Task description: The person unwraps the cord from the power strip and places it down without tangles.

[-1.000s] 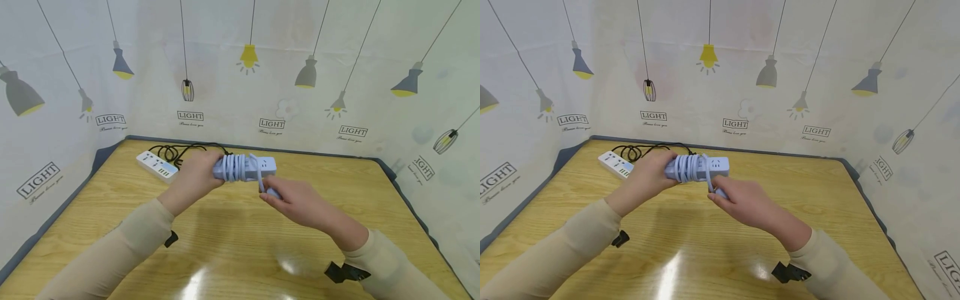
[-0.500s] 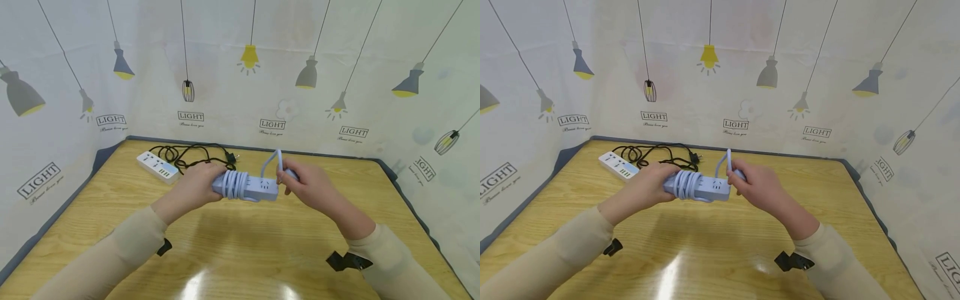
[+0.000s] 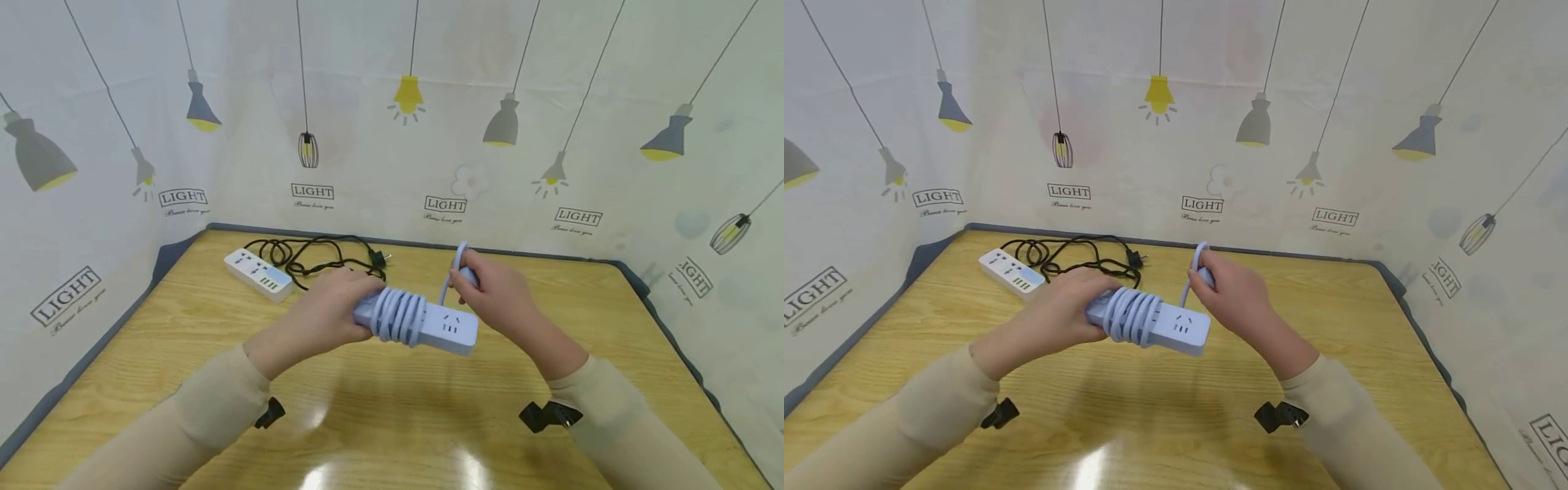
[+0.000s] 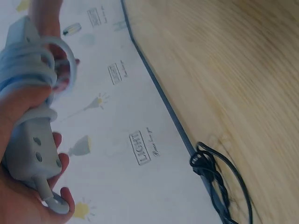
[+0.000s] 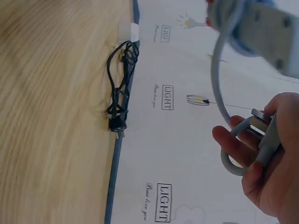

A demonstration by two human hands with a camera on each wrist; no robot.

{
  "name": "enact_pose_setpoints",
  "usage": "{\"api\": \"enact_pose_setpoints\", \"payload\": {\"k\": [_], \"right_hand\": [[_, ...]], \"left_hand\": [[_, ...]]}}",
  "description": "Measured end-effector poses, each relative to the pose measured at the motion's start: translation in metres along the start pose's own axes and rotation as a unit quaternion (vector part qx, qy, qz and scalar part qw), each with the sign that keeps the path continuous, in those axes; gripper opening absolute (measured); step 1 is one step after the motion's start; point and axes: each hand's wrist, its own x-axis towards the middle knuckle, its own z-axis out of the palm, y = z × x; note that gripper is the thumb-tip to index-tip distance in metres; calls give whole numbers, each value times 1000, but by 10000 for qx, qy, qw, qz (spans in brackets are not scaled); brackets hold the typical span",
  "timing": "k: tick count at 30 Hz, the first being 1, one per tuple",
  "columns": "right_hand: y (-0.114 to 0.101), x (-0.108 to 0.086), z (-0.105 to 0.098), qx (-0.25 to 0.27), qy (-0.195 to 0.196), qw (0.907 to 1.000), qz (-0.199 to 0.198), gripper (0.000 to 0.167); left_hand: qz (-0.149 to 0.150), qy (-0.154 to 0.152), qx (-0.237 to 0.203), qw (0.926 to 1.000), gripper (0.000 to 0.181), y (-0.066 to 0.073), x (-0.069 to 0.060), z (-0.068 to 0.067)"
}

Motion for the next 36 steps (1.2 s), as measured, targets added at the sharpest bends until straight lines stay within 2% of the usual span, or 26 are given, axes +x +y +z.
{"api": "enact_pose_setpoints", "payload": {"k": [4, 7, 9, 11, 13, 16, 17, 21, 23, 27, 30, 36], "right_hand": [[3, 3, 10, -736, -87, 9972, -112, 15], [4, 2, 19, -1261, -16, 9906, -525, 9], [2, -1, 25, -1639, -212, 9846, -564, 8], [0, -3, 32, -1813, -79, 9789, -944, 17], [-2, -4, 38, -1730, -44, 9775, -1205, 23], [-5, -4, 43, -1465, 207, 9729, -1777, 23], [-6, -4, 44, -1423, 151, 9726, -1832, 21], [-10, -9, 41, -1286, -376, 9788, -1547, 24], [-11, -11, 38, -1006, -597, 9819, -1488, 24], [-12, -15, 33, -398, -867, 9819, -1639, 21], [-14, -17, 29, -112, -878, 9801, -1778, 20], [-18, -20, 18, 465, -522, 9771, -2011, 20]], "left_hand": [[-7, 265, -275, 9993, 54, 4, 3, -3], [-191, 326, -542, 9978, 51, 5, 5, -6], [-300, 332, -651, 9969, 50, 5, 6, -8], [-383, 340, -769, 9957, 47, 6, 7, -9], [-463, 395, -851, 9945, 46, 8, 9, -10], [-718, 501, -867, 9924, 46, 9, 12, -11], [-828, 531, -873, 9913, 47, 8, 13, -12], [-1254, 685, -827, 9863, 49, 2, 14, -16], [-1380, 756, -786, 9844, 50, -3, 13, -16], [-1518, 759, -751, 9826, 53, -13, 13, -14], [-1577, 670, -735, 9825, 53, -19, 12, -13], [-1745, 486, -548, 9819, 53, -26, 10, -9]]}}
